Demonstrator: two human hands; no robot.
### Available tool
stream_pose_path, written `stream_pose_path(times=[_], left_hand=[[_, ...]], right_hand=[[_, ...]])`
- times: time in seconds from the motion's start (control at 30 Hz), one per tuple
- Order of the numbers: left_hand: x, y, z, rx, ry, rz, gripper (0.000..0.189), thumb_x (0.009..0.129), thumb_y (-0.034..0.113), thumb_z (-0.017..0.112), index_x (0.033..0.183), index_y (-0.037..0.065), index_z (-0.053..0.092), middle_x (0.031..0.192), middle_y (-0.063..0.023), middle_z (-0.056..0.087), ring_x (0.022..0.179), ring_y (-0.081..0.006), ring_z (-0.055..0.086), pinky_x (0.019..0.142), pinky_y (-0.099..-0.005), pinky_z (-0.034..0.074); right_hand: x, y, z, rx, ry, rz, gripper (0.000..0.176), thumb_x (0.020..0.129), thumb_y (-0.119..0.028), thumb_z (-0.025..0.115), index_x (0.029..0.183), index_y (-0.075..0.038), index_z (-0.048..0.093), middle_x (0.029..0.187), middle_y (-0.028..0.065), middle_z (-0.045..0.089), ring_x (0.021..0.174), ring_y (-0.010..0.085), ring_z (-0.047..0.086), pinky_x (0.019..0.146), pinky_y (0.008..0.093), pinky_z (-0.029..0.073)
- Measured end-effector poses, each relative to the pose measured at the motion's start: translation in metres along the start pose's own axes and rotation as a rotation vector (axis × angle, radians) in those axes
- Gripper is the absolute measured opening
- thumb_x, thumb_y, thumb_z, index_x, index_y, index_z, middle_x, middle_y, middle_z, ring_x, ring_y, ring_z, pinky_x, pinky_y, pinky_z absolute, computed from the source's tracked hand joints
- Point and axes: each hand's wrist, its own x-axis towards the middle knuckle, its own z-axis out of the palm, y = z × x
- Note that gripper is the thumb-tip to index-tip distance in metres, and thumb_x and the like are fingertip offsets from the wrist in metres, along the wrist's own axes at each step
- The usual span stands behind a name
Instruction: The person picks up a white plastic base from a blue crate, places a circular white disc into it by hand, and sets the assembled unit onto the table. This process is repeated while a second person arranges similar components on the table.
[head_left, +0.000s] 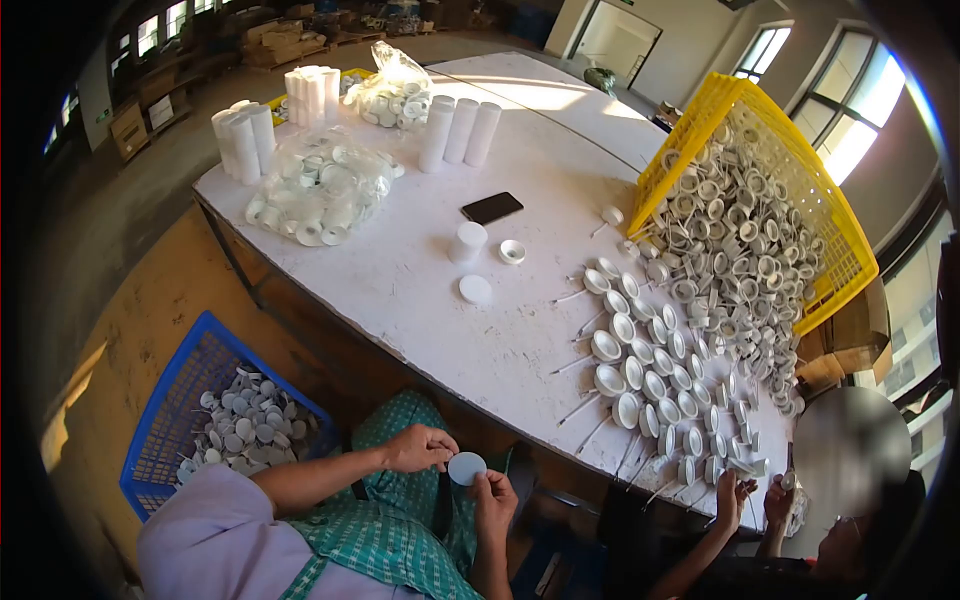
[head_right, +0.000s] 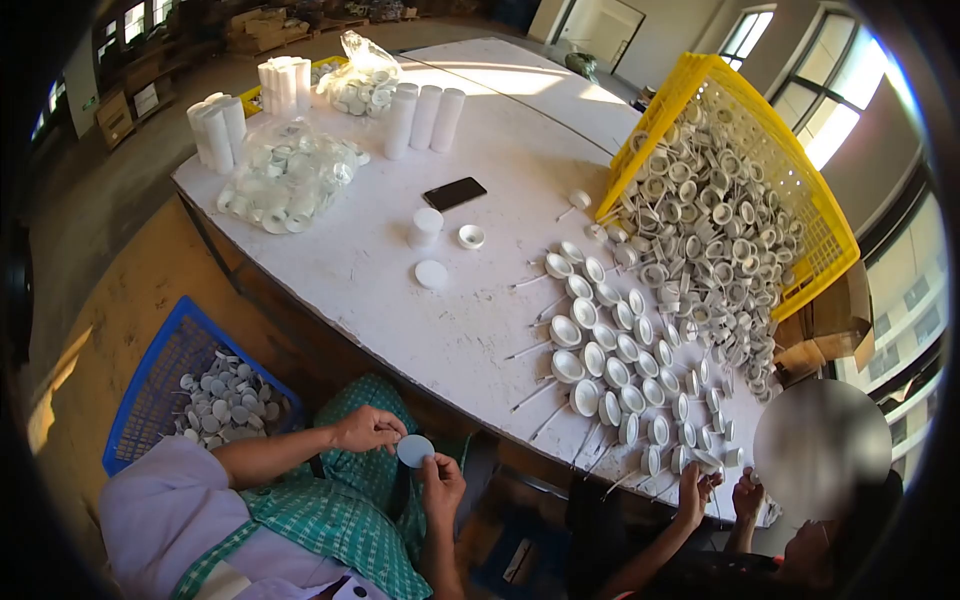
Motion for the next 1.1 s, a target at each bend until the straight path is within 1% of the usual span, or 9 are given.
stream_pose_path(times=[0.03,0.13,0.2,0.43,0.5,0.77,0.9,0.97,1.1], left_hand=[[0.000,0.001,0.000,0.001,-0.016,-0.006,0.024,0.087,0.012,0.052,0.103,-0.004,0.060,0.088,-0.0105,0.066,0.076,-0.0139,0.065,0.061,-0.0237,0.049],[0.005,0.005,0.001,-0.048,0.053,-0.007,0.024,0.087,0.012,0.052,0.104,-0.004,0.059,0.094,-0.0148,0.066,0.076,-0.0162,0.065,0.062,-0.0259,0.051],[0.008,0.008,0.001,-0.050,0.042,-0.001,0.024,0.087,0.012,0.053,0.104,-0.004,0.059,0.094,-0.0147,0.066,0.076,-0.0162,0.065,0.062,-0.0260,0.051],[0.011,0.010,0.006,-0.020,0.049,0.005,0.021,0.087,0.010,0.051,0.101,-0.005,0.058,0.095,-0.0142,0.066,0.079,-0.0158,0.065,0.060,-0.0250,0.050],[0.010,0.010,0.007,-0.014,0.048,0.018,0.021,0.087,0.009,0.051,0.101,-0.005,0.058,0.095,-0.0142,0.066,0.079,-0.0158,0.065,0.059,-0.0248,0.049],[0.007,0.004,0.008,0.004,0.070,0.028,0.020,0.086,0.007,0.051,0.100,-0.005,0.058,0.094,-0.0153,0.066,0.078,-0.0160,0.066,0.058,-0.0243,0.049],[0.006,0.002,0.009,0.004,0.063,0.042,0.021,0.086,0.008,0.053,0.101,-0.005,0.058,0.093,-0.0147,0.066,0.078,-0.0160,0.066,0.059,-0.0244,0.050],[0.003,0.008,0.011,0.006,0.019,-0.005,0.024,0.085,0.012,0.057,0.101,-0.005,0.059,0.094,-0.0154,0.066,0.079,-0.0162,0.065,0.071,-0.0280,0.052],[0.003,-0.010,0.024,-0.085,-0.063,-0.002,0.030,0.082,0.016,0.064,0.102,-0.005,0.059,0.093,-0.0145,0.066,0.081,-0.0157,0.064,0.072,-0.0279,0.051]], right_hand=[[-0.001,0.000,-0.002,0.002,0.016,0.005,0.010,0.086,-0.011,0.059,0.086,-0.001,0.059,0.068,0.0016,0.058,0.058,0.0064,0.052,0.055,0.0195,0.041],[0.000,0.004,-0.009,0.019,0.034,0.021,0.010,0.086,-0.010,0.059,0.087,-0.001,0.059,0.069,0.0017,0.059,0.058,0.0064,0.052,0.055,0.0195,0.041],[0.001,0.009,-0.015,-0.005,0.006,0.024,0.013,0.087,-0.012,0.060,0.089,0.001,0.059,0.072,0.0017,0.060,0.061,0.0058,0.053,0.056,0.0191,0.043],[-0.005,0.018,-0.025,0.017,0.072,0.011,0.012,0.086,-0.012,0.060,0.087,0.000,0.059,0.070,0.0020,0.060,0.059,0.0061,0.052,0.055,0.0195,0.042],[-0.009,0.021,-0.029,0.005,0.051,0.038,0.014,0.086,-0.014,0.061,0.088,0.000,0.060,0.072,0.0003,0.059,0.061,0.0049,0.052,0.057,0.0189,0.042],[-0.013,0.027,-0.033,-0.013,0.076,0.045,0.013,0.086,-0.013,0.061,0.088,0.000,0.061,0.072,-0.0005,0.059,0.062,0.0049,0.052,0.057,0.0190,0.042],[-0.015,0.026,-0.033,-0.013,0.090,0.048,0.013,0.086,-0.013,0.061,0.089,0.000,0.061,0.073,-0.0001,0.059,0.062,0.0051,0.052,0.058,0.0194,0.043],[-0.016,0.027,-0.033,-0.017,0.093,0.048,0.013,0.086,-0.013,0.061,0.089,0.000,0.061,0.074,0.0000,0.059,0.062,0.0051,0.052,0.058,0.0195,0.043],[-0.015,0.025,-0.031,0.016,0.082,0.035,0.013,0.086,-0.013,0.060,0.090,0.000,0.061,0.074,0.0003,0.059,0.062,0.0054,0.052,0.058,0.0196,0.043]])
